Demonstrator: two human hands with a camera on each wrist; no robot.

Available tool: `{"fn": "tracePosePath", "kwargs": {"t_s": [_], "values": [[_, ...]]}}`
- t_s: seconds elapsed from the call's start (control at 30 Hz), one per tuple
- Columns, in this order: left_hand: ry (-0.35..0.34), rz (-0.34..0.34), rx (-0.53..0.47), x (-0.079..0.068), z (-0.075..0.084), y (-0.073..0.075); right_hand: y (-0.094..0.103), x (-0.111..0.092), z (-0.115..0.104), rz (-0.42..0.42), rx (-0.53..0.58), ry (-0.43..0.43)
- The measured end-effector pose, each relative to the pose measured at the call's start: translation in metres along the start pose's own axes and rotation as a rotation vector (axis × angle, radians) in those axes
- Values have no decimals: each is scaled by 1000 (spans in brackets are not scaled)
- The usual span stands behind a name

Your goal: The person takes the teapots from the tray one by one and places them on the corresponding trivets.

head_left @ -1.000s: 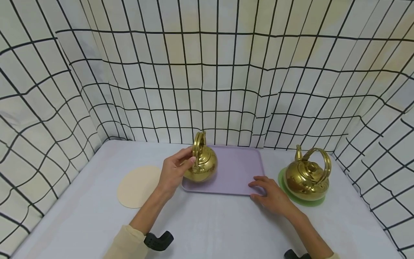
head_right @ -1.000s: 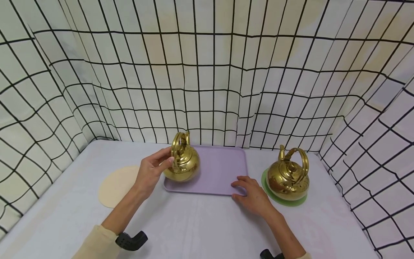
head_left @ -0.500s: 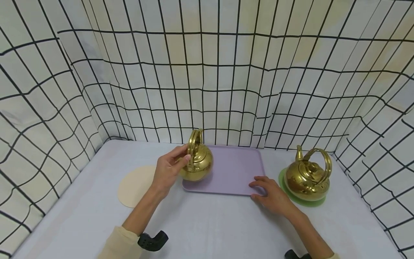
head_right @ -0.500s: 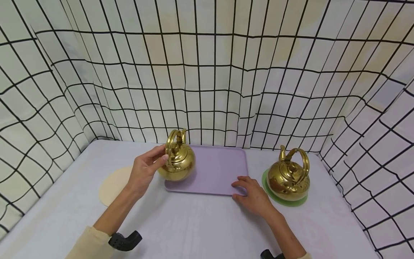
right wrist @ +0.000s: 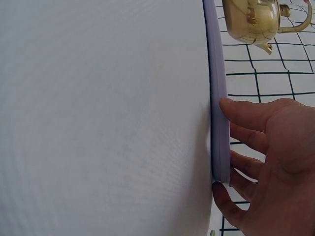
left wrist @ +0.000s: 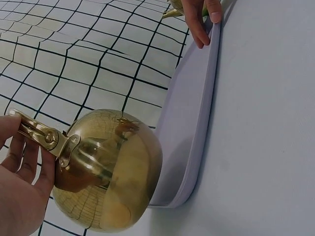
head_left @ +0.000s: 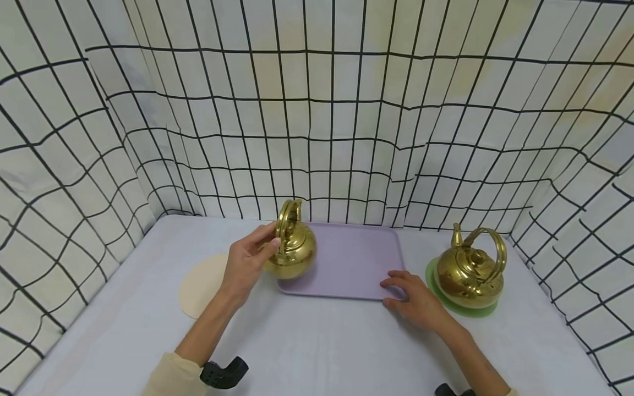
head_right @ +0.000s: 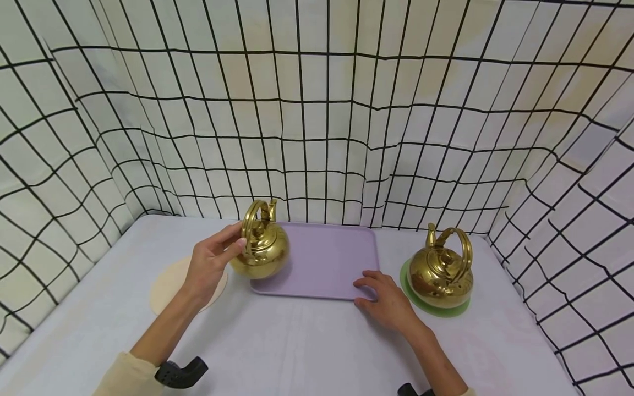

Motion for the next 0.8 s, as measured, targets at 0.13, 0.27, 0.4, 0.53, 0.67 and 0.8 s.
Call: {"fn": "tracePosePath", "kwargs": {"t_s": [0.13, 0.27, 0.4, 0.53, 0.67, 0.8], "values": [[8, 1, -22, -1, -1, 5, -2, 1, 2, -7, -2, -13], [15, 13, -28, -4, -3, 11, -4, 0, 3, -10, -2, -20], [15, 29, -14, -5, -5, 17, -4, -1, 3, -11, 0, -20], [8, 52, -19, -4, -3, 22, -2, -1, 3, -9, 0, -29], [15, 77, -39, -6, -1, 29, -1, -1, 2, -8, 1, -27], [15, 102, -55, -9, 0, 37, 0, -1, 1, 1, -2, -12]]}}
Point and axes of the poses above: each hand's wrist, its own x-axis towards the middle knuckle, its own y-axis out of the back of the hand, z = x × y, the point moved 8 cm from there along x, towards the middle knuckle, and after that the axes turned 3 degrees about y, right-handed, at the moved point
